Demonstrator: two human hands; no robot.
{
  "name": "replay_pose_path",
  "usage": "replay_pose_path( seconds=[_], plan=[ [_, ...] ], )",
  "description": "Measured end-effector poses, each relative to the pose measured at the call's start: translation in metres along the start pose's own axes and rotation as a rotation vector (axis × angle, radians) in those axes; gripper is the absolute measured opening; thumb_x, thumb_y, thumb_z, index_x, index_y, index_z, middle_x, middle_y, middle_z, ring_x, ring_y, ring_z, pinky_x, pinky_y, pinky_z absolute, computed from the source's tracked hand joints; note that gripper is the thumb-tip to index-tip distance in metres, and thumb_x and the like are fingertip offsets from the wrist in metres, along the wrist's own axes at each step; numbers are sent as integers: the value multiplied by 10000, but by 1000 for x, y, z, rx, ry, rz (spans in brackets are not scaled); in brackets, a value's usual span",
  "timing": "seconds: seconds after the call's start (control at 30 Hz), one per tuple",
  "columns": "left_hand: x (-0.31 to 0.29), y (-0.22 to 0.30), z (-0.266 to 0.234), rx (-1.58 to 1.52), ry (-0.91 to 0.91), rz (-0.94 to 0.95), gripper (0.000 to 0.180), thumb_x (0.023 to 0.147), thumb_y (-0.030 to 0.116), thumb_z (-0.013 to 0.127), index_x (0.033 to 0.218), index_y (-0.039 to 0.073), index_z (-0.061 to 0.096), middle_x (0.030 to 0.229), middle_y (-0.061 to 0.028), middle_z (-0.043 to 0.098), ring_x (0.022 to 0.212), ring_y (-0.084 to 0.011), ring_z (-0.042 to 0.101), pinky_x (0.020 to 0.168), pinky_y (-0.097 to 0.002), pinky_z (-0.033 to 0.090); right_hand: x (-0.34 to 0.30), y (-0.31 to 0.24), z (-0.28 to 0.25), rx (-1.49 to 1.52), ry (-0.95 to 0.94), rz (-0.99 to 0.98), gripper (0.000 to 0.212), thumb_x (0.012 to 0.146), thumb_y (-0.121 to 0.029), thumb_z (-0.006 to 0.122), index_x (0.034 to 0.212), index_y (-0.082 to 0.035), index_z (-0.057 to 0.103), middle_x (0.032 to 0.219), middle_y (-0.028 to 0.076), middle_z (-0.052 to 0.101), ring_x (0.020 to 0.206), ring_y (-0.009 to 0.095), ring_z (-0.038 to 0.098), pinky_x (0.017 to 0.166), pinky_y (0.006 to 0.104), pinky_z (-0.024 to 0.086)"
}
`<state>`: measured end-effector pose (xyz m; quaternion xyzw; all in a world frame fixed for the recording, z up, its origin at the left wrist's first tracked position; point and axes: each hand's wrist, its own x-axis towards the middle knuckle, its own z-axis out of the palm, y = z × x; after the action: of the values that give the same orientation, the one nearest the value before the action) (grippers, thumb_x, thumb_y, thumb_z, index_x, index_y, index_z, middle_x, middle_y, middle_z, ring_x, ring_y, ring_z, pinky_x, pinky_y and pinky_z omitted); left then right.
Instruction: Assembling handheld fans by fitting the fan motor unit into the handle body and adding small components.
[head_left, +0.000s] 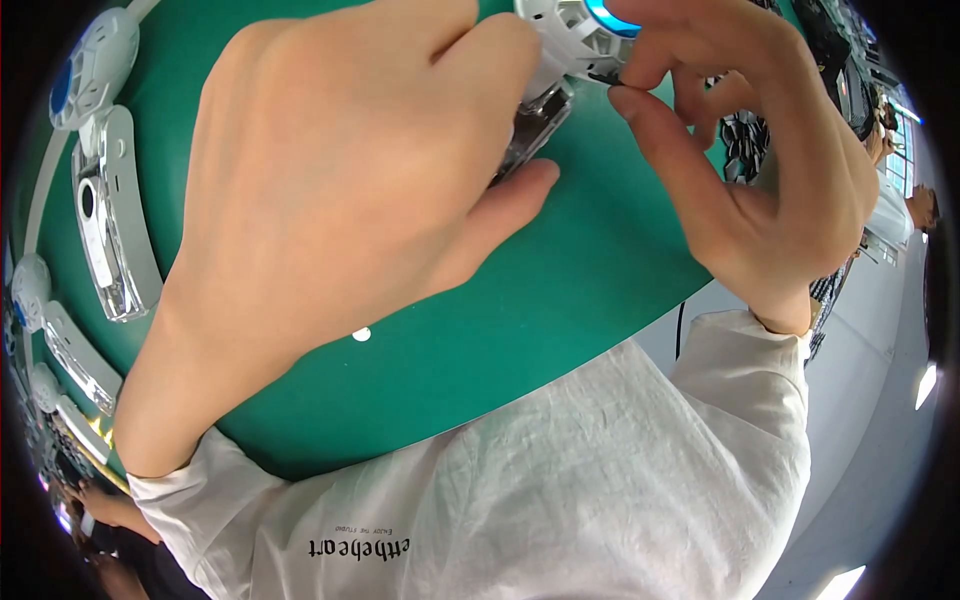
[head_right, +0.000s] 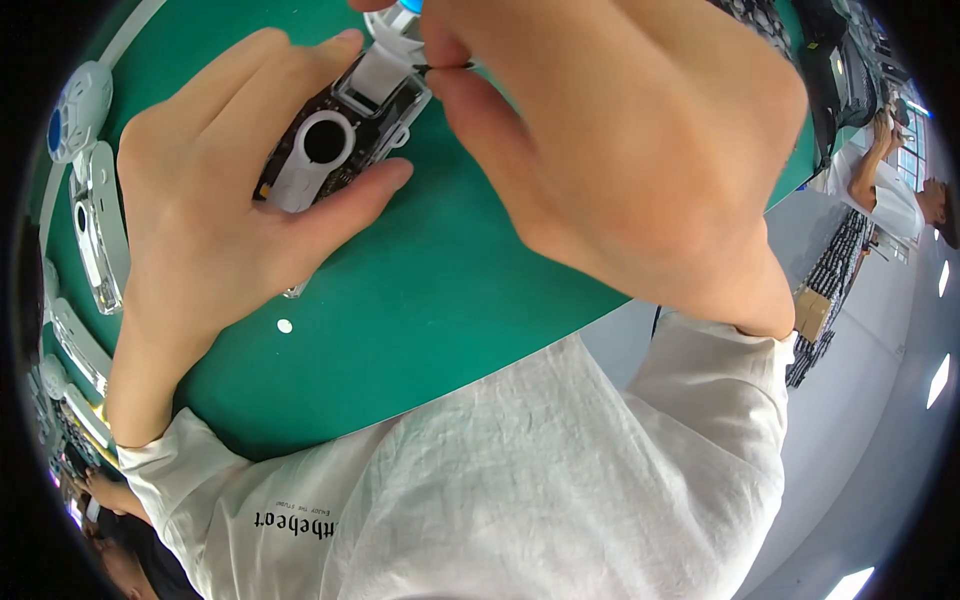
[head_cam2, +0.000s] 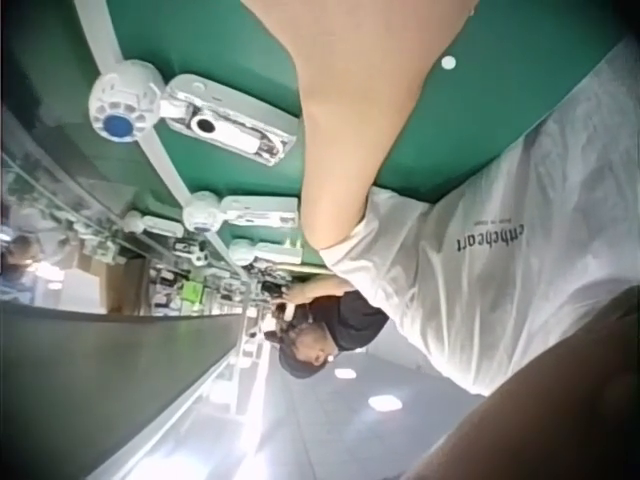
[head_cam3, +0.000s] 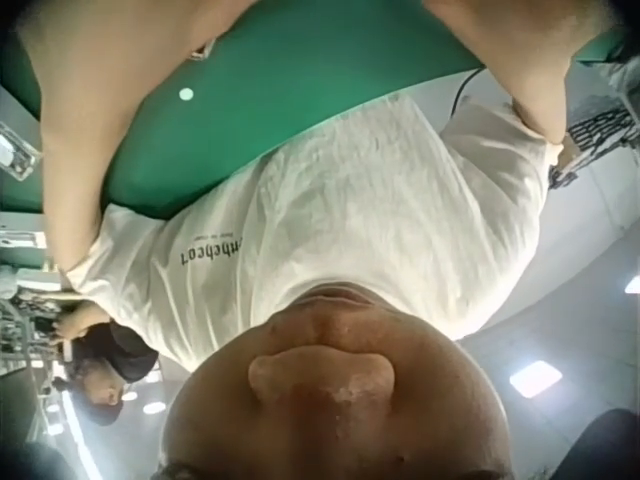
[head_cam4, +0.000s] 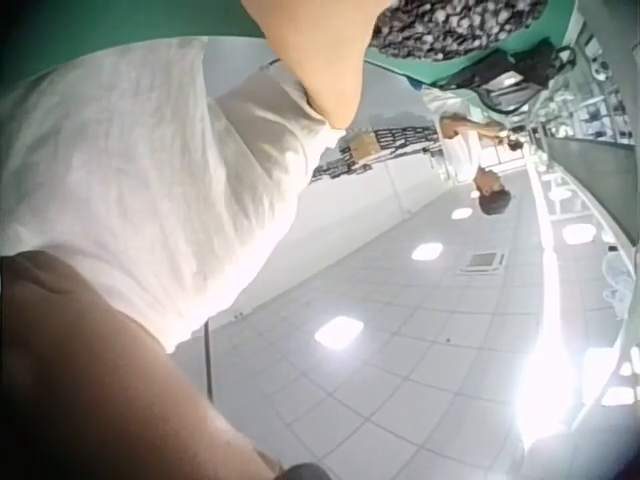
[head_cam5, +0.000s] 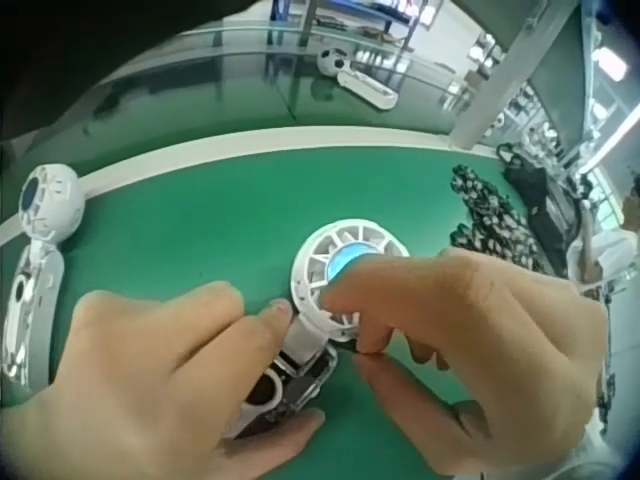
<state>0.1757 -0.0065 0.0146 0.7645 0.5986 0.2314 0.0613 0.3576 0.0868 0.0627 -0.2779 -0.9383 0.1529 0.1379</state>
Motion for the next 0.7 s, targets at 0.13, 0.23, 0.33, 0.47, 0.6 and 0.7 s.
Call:
replay_pose_path(
  seconds=[0.13,0.23,0.33,0.47,0.6,0.7],
  plan=[
    [-1,0,7,-25,-35,-41,566,578,115,899,1105,15,718,829,-99,646,662,-268,626,584,-343,493,-3,4,3,-117,28,-97,457,695,15,865,1116,49,690,950,150,713,813,205,709,638,289,557],
    [3,-2,13,-54,-69,-74,569,577,109,894,1108,14,714,837,-106,652,672,-278,631,595,-350,496,-2,9,4,-207,49,-165,458,699,7,868,1119,45,692,977,153,716,826,205,713,645,288,561],
    [6,-9,14,-80,-99,-106,572,575,103,889,1111,13,711,845,-113,659,681,-287,637,605,-357,499,3,14,4,-300,72,-236,458,703,0,870,1123,41,693,1004,155,720,840,204,716,652,286,566],
    [4,-17,9,-103,-124,-161,576,574,95,883,1116,12,706,855,-122,668,694,-300,644,620,-367,503,11,12,5,-290,88,-262,460,705,-12,875,1125,33,694,1018,154,718,854,209,717,657,288,568],
    [3,-15,1,-117,-145,-184,580,572,88,877,1120,10,702,865,-131,677,706,-313,652,634,-376,507,15,10,12,-20,107,-95,469,702,-41,886,1127,10,692,1002,141,703,876,227,711,662,301,564],
    [17,-18,2,-129,-163,-184,584,571,82,872,1124,10,699,873,-138,684,716,-323,657,645,-383,510,22,15,6,176,130,38,476,700,-63,894,1128,-6,691,991,131,691,892,240,706,666,310,561]
  ],
)
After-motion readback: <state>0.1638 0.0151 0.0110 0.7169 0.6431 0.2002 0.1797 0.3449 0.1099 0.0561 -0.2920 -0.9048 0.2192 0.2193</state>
